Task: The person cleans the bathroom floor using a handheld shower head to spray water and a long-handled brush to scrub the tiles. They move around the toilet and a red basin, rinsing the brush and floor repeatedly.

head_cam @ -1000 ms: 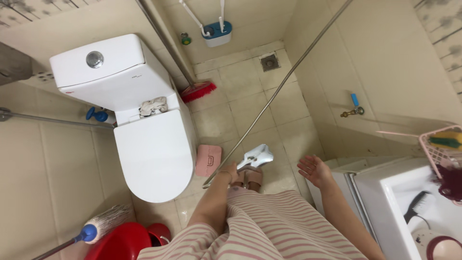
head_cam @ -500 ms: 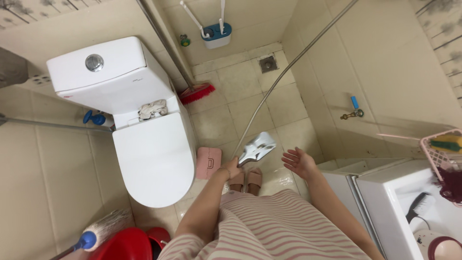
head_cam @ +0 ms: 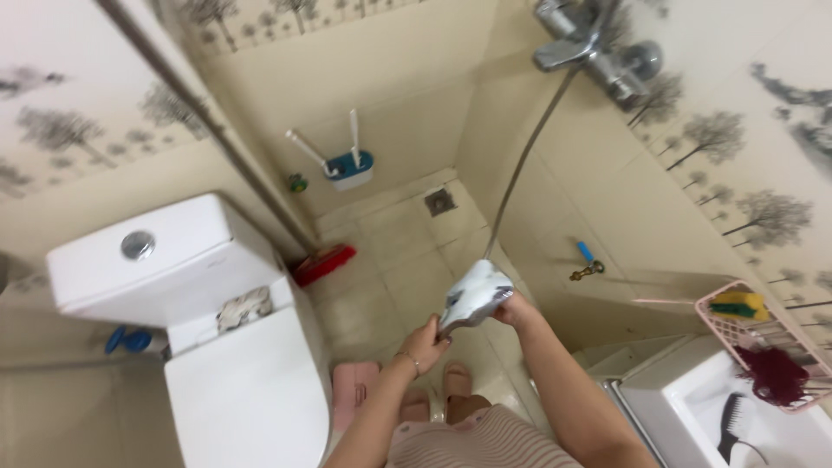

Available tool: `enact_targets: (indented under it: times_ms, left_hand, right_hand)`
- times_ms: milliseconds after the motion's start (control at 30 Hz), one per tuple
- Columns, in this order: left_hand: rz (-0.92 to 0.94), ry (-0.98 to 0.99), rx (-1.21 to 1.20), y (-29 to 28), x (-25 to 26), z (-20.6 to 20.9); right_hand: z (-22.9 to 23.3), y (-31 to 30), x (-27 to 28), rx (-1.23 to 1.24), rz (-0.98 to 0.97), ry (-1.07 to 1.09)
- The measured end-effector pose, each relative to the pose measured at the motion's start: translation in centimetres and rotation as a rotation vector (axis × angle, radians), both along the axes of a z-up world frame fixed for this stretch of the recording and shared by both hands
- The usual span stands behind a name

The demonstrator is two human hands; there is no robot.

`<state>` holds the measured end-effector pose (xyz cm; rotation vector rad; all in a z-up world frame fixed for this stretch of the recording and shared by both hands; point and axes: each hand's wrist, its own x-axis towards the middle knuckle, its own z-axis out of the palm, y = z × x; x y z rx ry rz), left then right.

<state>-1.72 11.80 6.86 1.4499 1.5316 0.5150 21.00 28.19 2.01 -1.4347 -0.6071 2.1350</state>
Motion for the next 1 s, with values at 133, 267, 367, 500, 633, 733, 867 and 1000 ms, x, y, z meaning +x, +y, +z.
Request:
enact_targets:
  times_ms: [133,267,367,500,633,733,867,1000]
  left_hand:
    - [0.116,-0.012,-0.018,3.3,-1.1,-0.5]
    - [0.164,0.077,-0.016,7.0,-1.5,-0.5]
    - [0.189,0.157,-0.064,11.4,-0.3,1.0]
    - [0.217,0.195,-0.036,16.3,2.0,3.8]
    - [0.232,0.210,-0.067,20.5,4.5,6.4]
    - [0.267,0.152,-0.054,22.9,5.8,7.8]
    - [0.248,0.097,0.009,26.7,7.5,8.7]
    - [0.272,0.039,0.043,29.7,9.8,8.3]
  right_hand:
    - [2.8,8.1,3.8,0.261,0.262,-0.304]
    - [9.5,20.3,11.1,0.818,-0.212,-0.647]
    - [16.7,28.2,15.8,1.317,-0.403,-1.218]
    - [22.9,33.4,16.8,1.371,-0.210,-1.428]
    - [24.4,34.5,16.5,1.126,-0.088,-1.519]
    - [23.6,34.7,17.2,1.377,-0.081,-1.617]
    - [22.1,36.1,18.9,1.358,-0.019,-1.540]
    - [20.3,37.9,19.8,0.970,-0.108,-1.063]
